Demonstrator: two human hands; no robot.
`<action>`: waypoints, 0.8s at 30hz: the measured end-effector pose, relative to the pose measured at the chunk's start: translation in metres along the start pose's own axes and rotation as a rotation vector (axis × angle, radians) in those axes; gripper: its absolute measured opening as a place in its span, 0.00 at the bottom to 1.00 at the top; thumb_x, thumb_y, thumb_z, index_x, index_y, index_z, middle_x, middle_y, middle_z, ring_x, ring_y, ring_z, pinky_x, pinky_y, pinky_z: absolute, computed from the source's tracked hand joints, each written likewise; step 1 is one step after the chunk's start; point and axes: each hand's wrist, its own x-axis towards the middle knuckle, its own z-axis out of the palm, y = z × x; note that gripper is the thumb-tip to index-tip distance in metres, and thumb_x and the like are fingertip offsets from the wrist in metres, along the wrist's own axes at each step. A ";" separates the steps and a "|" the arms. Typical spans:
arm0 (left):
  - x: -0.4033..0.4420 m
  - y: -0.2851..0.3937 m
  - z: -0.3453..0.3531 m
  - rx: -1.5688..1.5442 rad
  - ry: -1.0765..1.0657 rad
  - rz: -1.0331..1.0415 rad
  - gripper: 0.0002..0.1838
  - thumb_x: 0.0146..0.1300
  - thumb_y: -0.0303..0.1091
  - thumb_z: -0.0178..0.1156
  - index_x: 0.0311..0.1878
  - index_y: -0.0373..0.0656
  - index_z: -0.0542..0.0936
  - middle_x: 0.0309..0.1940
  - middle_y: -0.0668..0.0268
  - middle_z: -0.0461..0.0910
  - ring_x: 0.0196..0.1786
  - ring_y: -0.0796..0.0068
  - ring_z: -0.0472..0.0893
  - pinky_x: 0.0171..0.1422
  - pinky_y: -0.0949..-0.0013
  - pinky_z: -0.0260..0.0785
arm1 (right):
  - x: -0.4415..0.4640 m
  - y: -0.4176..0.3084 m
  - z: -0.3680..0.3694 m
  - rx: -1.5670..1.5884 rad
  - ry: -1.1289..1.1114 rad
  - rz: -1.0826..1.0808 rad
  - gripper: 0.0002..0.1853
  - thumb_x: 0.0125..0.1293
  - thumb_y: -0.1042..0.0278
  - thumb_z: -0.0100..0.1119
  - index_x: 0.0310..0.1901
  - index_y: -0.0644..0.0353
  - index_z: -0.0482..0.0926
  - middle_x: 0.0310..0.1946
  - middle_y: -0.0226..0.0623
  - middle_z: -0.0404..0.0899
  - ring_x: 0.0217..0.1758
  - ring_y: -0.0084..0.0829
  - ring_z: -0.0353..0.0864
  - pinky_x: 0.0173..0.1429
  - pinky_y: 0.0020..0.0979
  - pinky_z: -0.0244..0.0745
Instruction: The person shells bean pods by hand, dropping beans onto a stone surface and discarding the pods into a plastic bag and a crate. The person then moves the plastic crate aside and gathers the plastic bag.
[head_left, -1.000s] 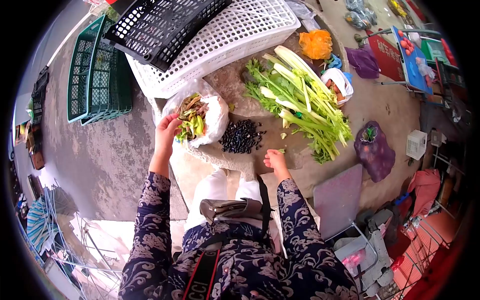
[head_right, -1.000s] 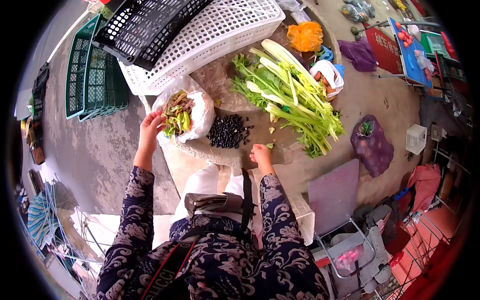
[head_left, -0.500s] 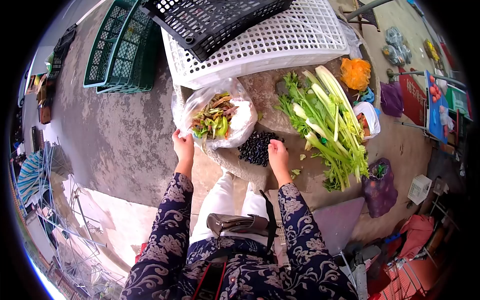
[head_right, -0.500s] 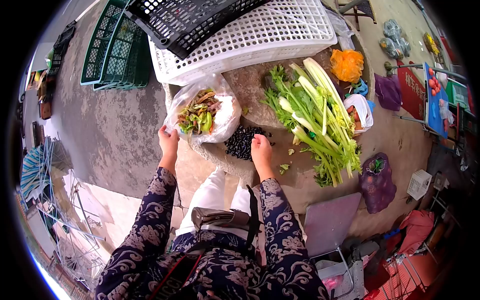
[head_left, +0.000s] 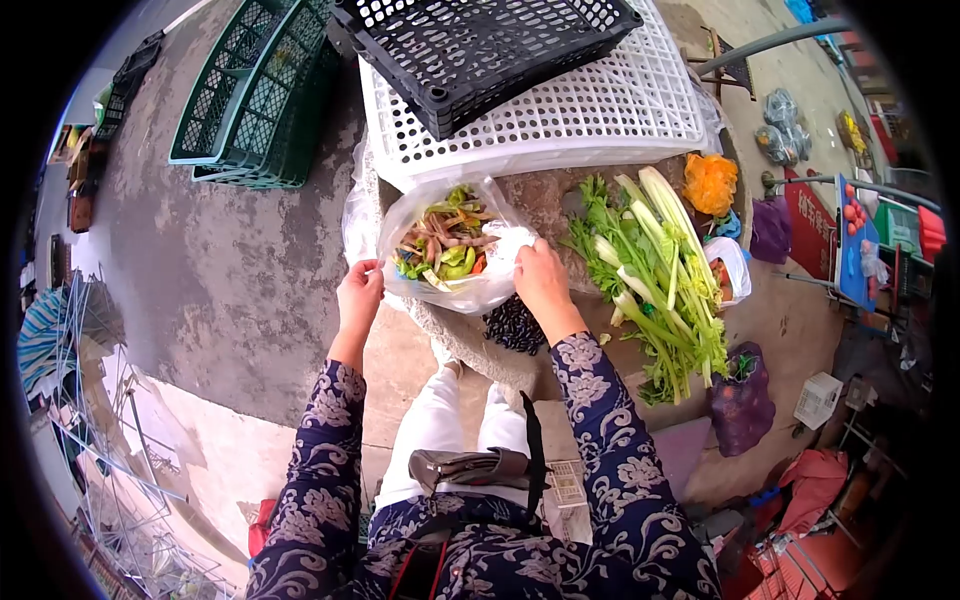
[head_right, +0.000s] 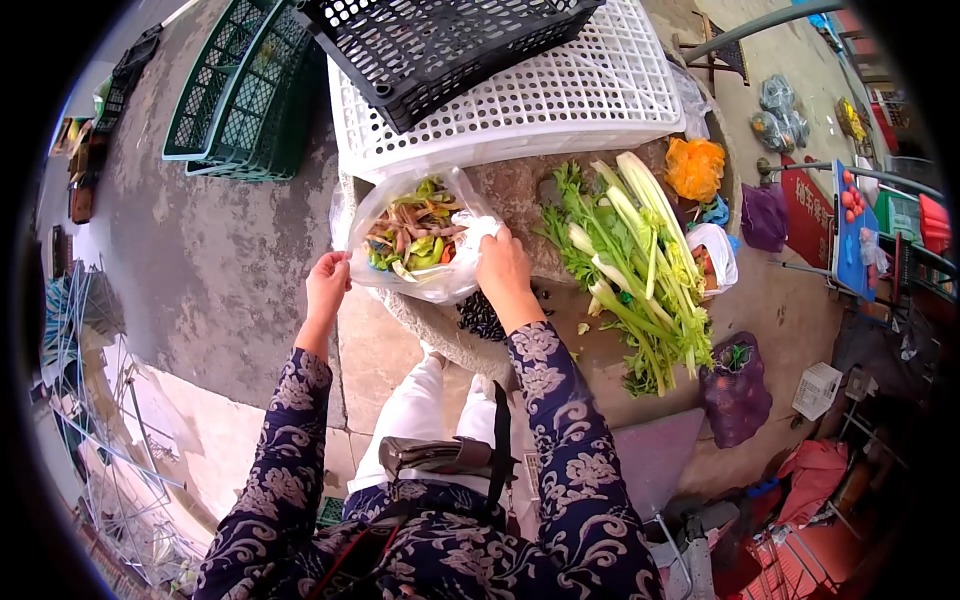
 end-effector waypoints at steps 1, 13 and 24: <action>-0.002 0.004 0.000 0.139 0.043 0.050 0.08 0.60 0.30 0.55 0.40 0.38 0.77 0.24 0.72 0.74 0.25 0.84 0.74 0.31 0.79 0.68 | -0.008 0.002 -0.008 0.058 0.029 -0.021 0.04 0.53 0.73 0.54 0.32 0.60 0.75 0.38 0.41 0.73 0.42 0.43 0.75 0.43 0.41 0.72; 0.020 0.037 0.023 0.664 0.089 0.790 0.43 0.39 0.41 0.71 0.59 0.43 0.61 0.54 0.53 0.64 0.55 0.54 0.67 0.57 0.57 0.63 | -0.054 -0.017 -0.036 0.296 0.128 -0.229 0.08 0.46 0.68 0.62 0.24 0.57 0.72 0.24 0.37 0.74 0.33 0.42 0.75 0.37 0.39 0.71; 0.034 0.074 -0.001 0.684 0.119 0.574 0.16 0.65 0.42 0.48 0.35 0.41 0.79 0.29 0.49 0.78 0.34 0.47 0.78 0.36 0.54 0.69 | -0.102 -0.053 -0.022 1.088 0.442 0.308 0.13 0.59 0.77 0.56 0.47 0.60 0.75 0.33 0.35 0.80 0.33 0.19 0.77 0.36 0.22 0.71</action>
